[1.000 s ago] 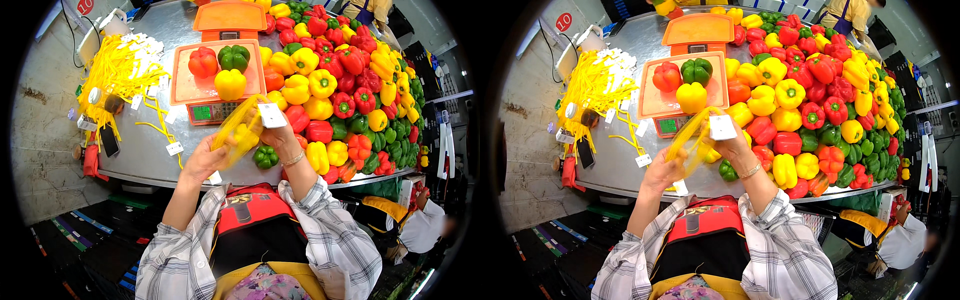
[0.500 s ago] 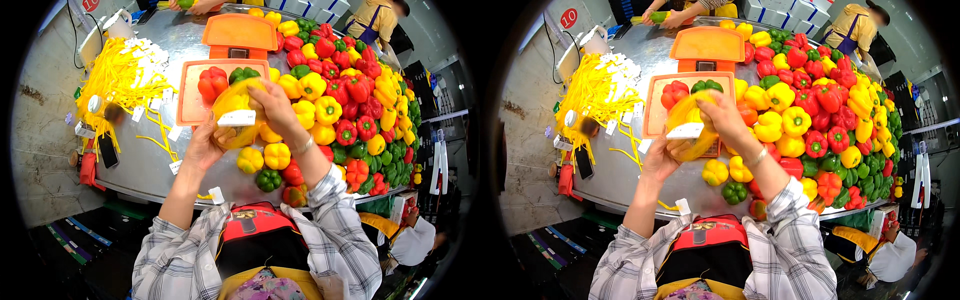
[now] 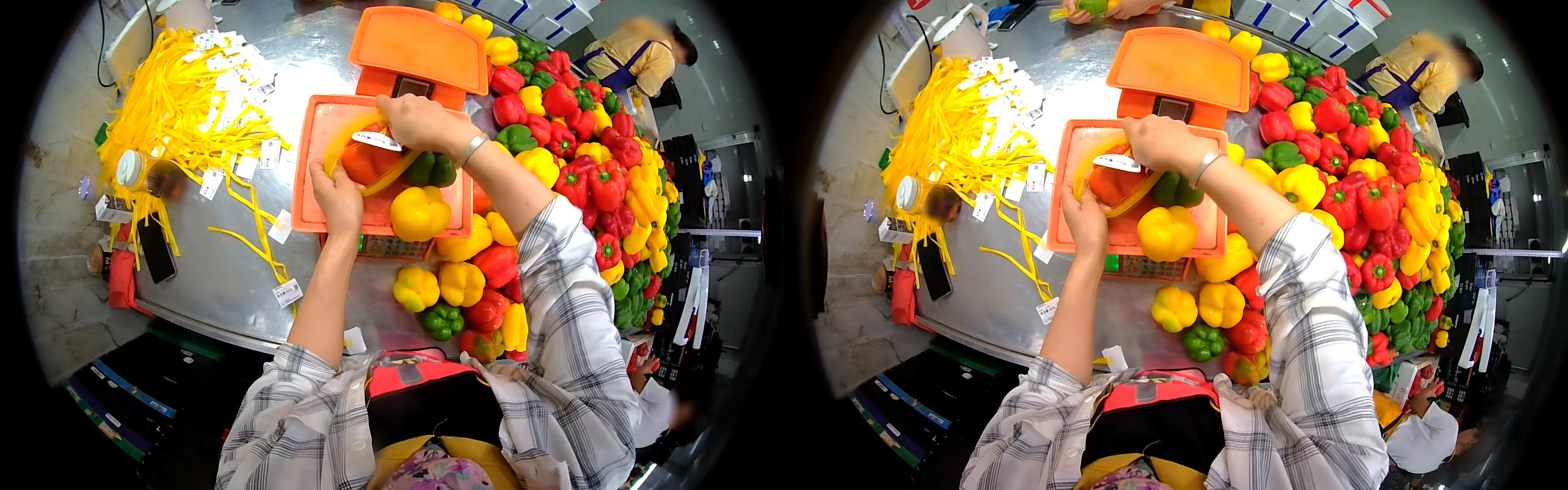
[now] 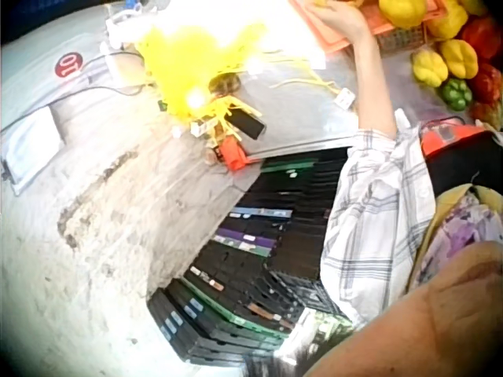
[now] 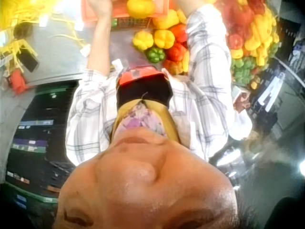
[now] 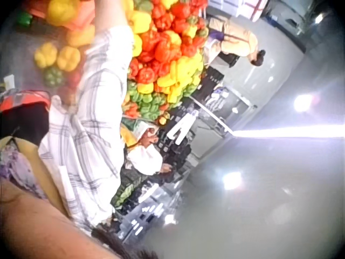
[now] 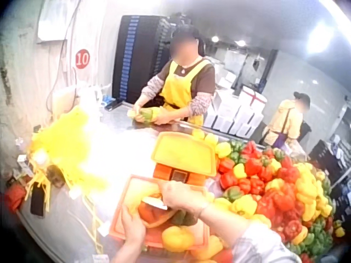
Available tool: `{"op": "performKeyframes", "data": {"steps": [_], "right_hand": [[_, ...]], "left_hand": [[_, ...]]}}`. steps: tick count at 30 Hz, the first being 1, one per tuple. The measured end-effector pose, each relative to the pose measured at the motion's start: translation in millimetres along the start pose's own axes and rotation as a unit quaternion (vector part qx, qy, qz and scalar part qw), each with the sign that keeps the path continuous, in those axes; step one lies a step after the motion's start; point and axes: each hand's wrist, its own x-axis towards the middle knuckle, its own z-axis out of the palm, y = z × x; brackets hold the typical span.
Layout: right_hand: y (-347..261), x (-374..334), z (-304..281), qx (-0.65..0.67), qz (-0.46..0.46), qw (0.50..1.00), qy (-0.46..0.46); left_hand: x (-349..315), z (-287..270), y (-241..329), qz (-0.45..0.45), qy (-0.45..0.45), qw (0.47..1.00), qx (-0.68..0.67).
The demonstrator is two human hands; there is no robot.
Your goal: The person sorts red, green, and yellow bell peppers on a stainless table, weighs them on a scale, and packs them into mesh bags before placing the bags into a crate and covering them with a protective net.
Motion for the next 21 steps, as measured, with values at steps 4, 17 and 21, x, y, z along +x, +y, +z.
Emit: {"op": "performKeyframes", "data": {"steps": [4,17,21], "right_hand": [[6.9,14.2,-2.5,0.083,-0.035,0.995,-0.032],[28.2,-140.2,-7.3,0.498,0.089,0.859,0.077],[32.5,-146.1,29.7,0.734,0.119,0.668,0.043]], "left_hand": [[12.1,4.3,-31.6,0.060,0.044,0.997,0.008],[-54.1,-1.1,54.7,-0.125,-0.237,0.950,-0.160],[-47.4,1.1,38.3,-0.231,-0.222,0.925,-0.205]]}}
